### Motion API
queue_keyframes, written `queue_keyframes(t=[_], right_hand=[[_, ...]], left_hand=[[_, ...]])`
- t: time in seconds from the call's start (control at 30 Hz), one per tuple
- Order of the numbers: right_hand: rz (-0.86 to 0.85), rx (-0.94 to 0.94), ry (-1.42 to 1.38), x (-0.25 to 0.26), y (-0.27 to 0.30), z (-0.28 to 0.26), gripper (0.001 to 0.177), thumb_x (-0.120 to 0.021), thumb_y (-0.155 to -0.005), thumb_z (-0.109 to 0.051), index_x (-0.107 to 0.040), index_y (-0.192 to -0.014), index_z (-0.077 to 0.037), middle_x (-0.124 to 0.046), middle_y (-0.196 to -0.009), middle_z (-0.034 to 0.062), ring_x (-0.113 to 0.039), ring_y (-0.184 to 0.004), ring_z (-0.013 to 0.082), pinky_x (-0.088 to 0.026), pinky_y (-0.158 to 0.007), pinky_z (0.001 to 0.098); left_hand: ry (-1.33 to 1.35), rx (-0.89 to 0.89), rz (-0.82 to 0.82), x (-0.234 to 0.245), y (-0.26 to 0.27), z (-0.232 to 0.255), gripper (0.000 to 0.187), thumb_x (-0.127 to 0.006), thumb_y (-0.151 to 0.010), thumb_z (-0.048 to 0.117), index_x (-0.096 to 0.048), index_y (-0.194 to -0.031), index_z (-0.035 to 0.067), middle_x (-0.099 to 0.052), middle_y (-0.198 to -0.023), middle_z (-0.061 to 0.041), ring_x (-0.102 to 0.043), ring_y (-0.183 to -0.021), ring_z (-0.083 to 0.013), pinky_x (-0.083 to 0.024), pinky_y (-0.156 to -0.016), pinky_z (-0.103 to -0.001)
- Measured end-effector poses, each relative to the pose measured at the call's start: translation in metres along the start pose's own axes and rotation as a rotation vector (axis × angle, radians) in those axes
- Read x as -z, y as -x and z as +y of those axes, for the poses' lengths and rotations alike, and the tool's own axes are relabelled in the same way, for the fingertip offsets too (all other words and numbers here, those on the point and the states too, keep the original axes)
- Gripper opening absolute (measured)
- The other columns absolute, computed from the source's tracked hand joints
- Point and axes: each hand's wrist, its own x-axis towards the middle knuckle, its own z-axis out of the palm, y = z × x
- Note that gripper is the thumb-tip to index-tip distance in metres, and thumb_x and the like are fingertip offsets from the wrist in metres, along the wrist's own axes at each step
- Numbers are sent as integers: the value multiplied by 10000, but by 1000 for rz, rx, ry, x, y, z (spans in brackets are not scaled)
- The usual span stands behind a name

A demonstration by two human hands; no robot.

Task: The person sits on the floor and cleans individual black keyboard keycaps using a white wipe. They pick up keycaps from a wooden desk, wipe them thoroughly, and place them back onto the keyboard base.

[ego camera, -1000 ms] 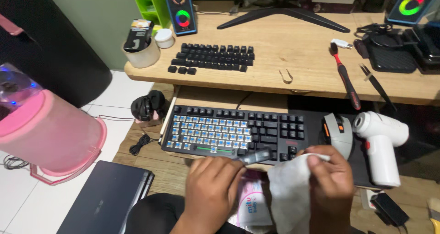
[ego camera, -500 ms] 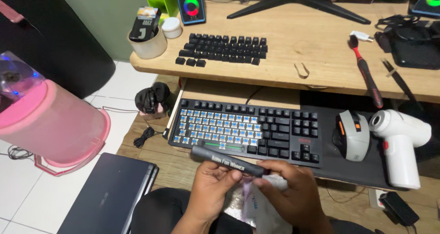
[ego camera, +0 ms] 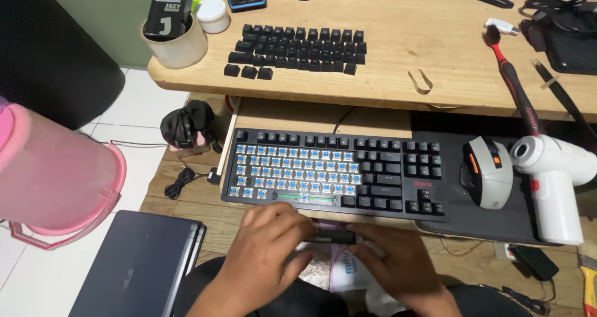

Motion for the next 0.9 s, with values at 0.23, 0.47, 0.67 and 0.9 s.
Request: queue_keyframes(t=[0.23,0.47,0.67,0.9], right_hand=[[44,-15,-69,-9,-5,-7,357,-806,-833,-214,-750,-1155,-71,-814,-955,100,-803,-766,175,-630,-619,301],[24,-62,-254,-9,-2,-20,599,-879,-751,-269,-673,-1272,-56,-786,-1077,130,-784,-899,208,-618,-671,305],[-160,28,-16,14,-3,-28,551,-871,-805,-391,-717,-1211,-52,-789,-1054,173,-762,-935,276,-583,-807,376],[-502,-148,128,18,-6,-40,612,-818,-790,-436,-693,-1326,-167,-758,-862,147,-743,-815,303,-576,-784,398]], left_hand=[[115,-31,-94,-1,-15,-14,280,-759,-873,122,-717,-1134,30,-716,-1026,-65,-649,-968,-259,-473,-849,-394],[142,-27,-17,-15,-12,-7,241,-736,-869,88,-729,-1104,35,-723,-1068,-97,-690,-1008,-277,-532,-873,-383],[93,11,-32,-13,-16,-5,268,-756,-843,66,-733,-1109,41,-727,-1067,-90,-701,-1013,-267,-537,-864,-375],[-218,-86,-107,-12,-47,-13,333,-736,-807,73,-730,-1139,66,-710,-1021,-87,-655,-951,-279,-474,-832,-408]])
